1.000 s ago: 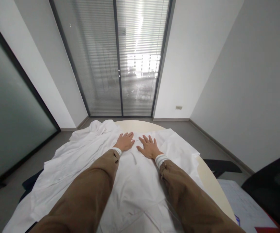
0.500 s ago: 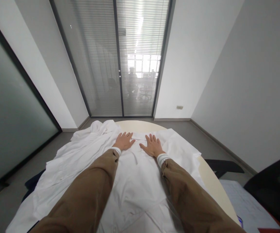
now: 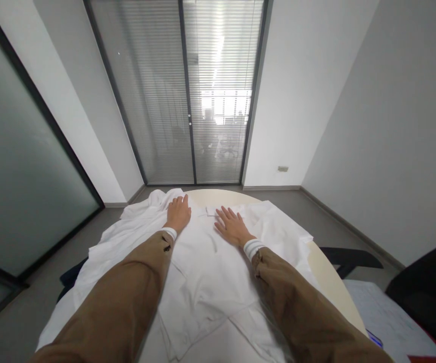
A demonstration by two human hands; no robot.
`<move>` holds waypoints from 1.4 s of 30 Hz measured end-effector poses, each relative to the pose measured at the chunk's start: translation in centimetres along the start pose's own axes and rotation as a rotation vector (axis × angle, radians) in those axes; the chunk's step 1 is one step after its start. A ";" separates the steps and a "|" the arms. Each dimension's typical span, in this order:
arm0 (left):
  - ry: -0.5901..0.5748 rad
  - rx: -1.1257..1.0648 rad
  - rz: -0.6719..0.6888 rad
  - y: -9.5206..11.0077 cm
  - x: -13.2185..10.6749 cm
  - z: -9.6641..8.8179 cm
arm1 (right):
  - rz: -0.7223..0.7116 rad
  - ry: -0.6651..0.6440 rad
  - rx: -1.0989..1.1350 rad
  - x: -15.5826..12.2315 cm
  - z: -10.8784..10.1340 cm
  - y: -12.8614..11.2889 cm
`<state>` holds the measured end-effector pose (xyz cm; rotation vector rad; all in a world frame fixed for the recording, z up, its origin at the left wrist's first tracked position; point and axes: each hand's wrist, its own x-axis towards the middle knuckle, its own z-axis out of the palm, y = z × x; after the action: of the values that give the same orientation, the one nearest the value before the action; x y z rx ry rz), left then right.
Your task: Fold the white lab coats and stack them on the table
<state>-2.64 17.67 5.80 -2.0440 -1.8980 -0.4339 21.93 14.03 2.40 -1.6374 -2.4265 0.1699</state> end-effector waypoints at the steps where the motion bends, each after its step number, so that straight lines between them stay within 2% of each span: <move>1: 0.000 -0.004 -0.017 0.0 -0.2 -0.3 | -0.015 -0.054 0.026 -0.3 0.0 -0.3; 4: -0.017 -0.018 -0.079 -0.2 -0.9 -1.2 | -0.001 -0.174 0.082 -0.8 -0.2 -1.0; 7: -0.038 -0.020 -0.112 -1.1 -1.6 -2.3 | 0.008 -0.164 0.107 -1.4 -0.7 -1.9; 11: -0.079 -0.039 -0.092 -2.3 -2.6 -3.6 | -0.065 -0.166 0.105 -3.0 -1.0 -3.9; 16: -0.170 -0.068 -0.183 -2.5 -4.0 -4.7 | -0.131 -0.236 0.110 -5.7 -0.1 -6.1; 24: -0.389 -0.126 -0.297 -2.0 -4.7 -4.9 | -0.113 -0.170 0.083 -7.0 0.8 -6.6; 28: -0.464 -0.186 -0.327 -2.5 -4.6 -4.8 | -0.103 -0.153 0.079 -7.3 0.8 -6.7; 31: -0.517 -0.267 -0.301 -3.3 -4.6 -4.8 | -0.096 -0.158 0.067 -7.3 0.7 -6.8; 36: -0.466 -0.380 -0.266 -3.4 -4.8 -5.0 | -0.093 -0.200 0.027 -7.0 0.6 -6.8; 42: -0.370 -0.492 -0.178 -0.8 -4.8 -6.5 | -0.124 -0.189 0.079 -7.1 0.3 -7.0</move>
<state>-3.84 10.58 9.64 -2.4019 -2.3953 -0.6592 18.13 4.87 2.83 -1.4938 -2.6132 0.4122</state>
